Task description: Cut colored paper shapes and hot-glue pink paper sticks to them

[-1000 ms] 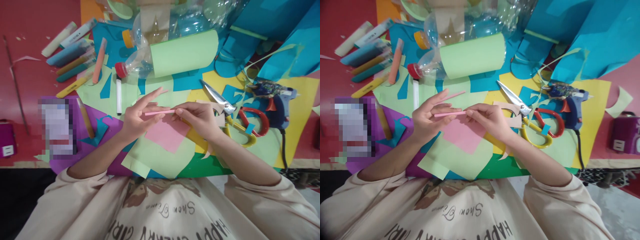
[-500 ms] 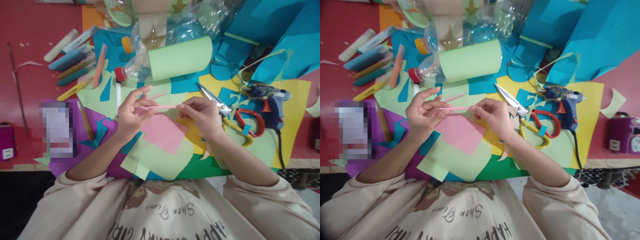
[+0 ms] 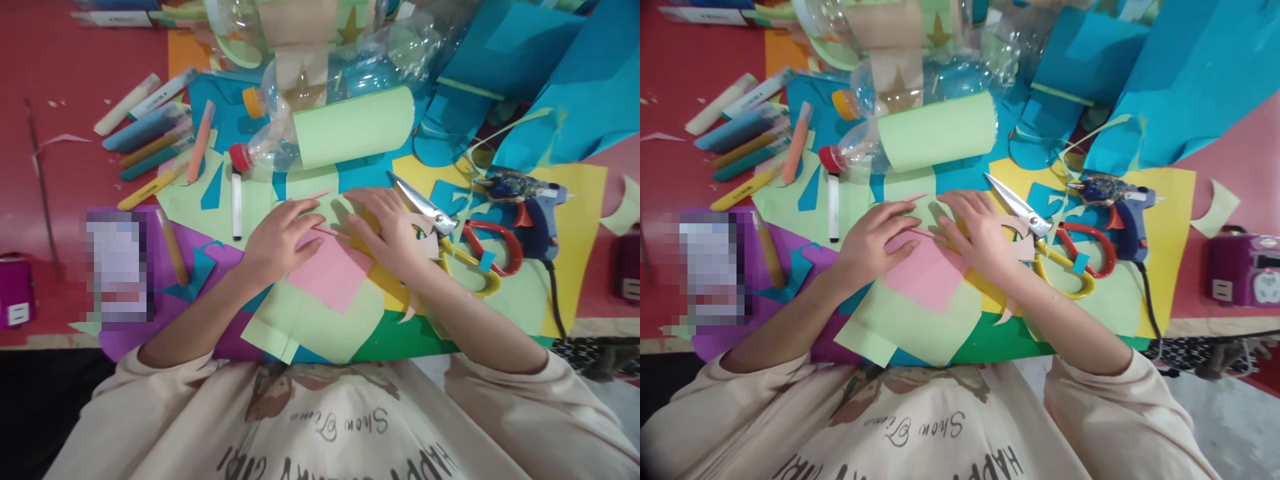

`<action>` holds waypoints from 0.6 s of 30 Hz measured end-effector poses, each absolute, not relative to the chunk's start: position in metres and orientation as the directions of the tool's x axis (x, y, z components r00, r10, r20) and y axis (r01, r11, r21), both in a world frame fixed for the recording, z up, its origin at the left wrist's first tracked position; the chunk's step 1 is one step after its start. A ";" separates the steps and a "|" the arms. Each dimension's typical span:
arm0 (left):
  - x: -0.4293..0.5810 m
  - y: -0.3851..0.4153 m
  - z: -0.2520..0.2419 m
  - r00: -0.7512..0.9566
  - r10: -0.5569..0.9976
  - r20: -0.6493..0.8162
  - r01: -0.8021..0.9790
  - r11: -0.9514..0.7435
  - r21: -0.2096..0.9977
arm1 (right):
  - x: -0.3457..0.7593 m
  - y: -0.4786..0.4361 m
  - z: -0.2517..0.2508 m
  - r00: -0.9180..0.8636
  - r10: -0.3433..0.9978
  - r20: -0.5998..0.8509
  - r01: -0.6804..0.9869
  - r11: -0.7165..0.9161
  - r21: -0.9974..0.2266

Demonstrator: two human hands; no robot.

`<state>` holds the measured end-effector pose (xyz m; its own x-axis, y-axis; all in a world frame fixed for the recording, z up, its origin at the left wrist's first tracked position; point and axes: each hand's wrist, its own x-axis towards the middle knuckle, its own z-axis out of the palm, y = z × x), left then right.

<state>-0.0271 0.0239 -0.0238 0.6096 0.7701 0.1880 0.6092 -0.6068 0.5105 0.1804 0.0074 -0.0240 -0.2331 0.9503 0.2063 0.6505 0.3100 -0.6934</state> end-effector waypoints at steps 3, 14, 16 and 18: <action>-0.026 0.022 -0.027 0.702 0.700 0.132 0.584 -0.672 0.455 | 0.179 0.006 -0.029 -0.325 0.924 0.200 0.669 0.374 -0.642; -0.026 0.021 -0.030 0.731 0.672 0.119 0.561 -0.691 0.456 | 0.179 0.006 -0.023 -0.369 0.916 0.157 0.452 0.325 -0.831; -0.026 0.020 -0.030 0.716 0.687 0.126 0.573 -0.681 0.456 | 0.180 0.005 -0.021 -0.364 0.919 0.150 0.341 0.282 -0.897; -0.025 0.020 -0.030 0.683 0.719 0.125 0.607 -0.655 0.450 | 0.180 0.005 -0.020 -0.353 0.926 0.132 0.238 0.225 -0.945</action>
